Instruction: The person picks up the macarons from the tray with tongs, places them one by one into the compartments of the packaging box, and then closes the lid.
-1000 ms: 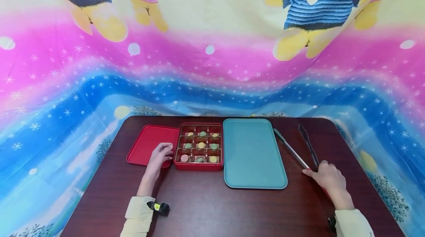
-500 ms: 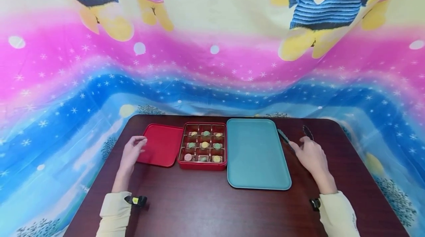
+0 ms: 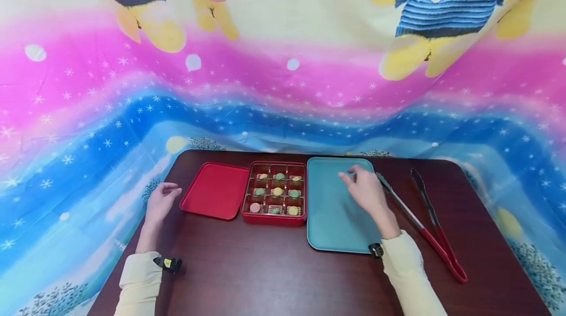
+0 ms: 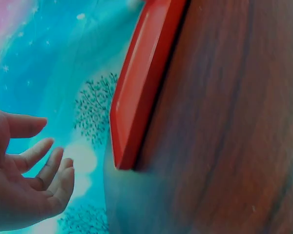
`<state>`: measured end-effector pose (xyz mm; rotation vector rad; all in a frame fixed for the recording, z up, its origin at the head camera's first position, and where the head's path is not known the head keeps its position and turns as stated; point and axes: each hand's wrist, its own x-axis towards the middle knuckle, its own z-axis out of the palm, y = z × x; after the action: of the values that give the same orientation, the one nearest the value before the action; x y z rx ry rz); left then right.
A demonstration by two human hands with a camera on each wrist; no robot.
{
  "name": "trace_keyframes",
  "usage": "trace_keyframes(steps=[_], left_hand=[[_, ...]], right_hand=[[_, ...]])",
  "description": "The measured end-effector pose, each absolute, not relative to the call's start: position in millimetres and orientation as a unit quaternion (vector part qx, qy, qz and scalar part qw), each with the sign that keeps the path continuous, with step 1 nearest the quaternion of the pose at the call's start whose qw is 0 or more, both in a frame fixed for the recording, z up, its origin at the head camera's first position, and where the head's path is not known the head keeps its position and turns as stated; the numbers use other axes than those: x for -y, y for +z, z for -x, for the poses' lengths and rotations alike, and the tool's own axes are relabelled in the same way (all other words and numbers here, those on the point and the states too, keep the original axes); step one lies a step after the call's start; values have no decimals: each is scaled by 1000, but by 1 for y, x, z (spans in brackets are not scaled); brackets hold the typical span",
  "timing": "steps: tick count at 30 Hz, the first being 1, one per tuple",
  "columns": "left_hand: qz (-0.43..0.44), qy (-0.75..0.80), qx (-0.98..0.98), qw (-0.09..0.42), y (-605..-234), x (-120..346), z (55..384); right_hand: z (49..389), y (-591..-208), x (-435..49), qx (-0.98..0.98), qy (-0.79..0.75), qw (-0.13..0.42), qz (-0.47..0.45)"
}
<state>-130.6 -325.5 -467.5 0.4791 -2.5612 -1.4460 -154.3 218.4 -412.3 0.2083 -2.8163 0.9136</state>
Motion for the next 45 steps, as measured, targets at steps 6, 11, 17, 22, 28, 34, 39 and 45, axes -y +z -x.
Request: trace_keyframes(steps=[6, 11, 17, 22, 28, 34, 39, 45], left_hand=[[-148, -426, 891, 54, -478, 331, 131], [-139, -402, 904, 38, -486, 332, 130], [-137, -350, 926, 32, -496, 336, 129], [-149, -350, 925, 23, -499, 335, 127], [-152, -358, 921, 15, -498, 335, 126], [-153, -372, 916, 16, -499, 339, 125], [-156, -376, 913, 16, -499, 341, 125], [-154, -377, 913, 7, -499, 344, 122]], right_hand=[[162, -418, -169, 930, 346, 63, -106], [161, -418, -128, 917, 375, 34, -134], [158, -421, -78, 907, 378, 10, -187], [151, -427, -43, 894, 388, -14, -224], [139, -436, -10, 874, 406, -40, -263], [129, -443, 23, 859, 437, -69, -259], [124, -452, 50, 868, 435, -85, -223], [119, -463, 74, 889, 399, -125, -188]])
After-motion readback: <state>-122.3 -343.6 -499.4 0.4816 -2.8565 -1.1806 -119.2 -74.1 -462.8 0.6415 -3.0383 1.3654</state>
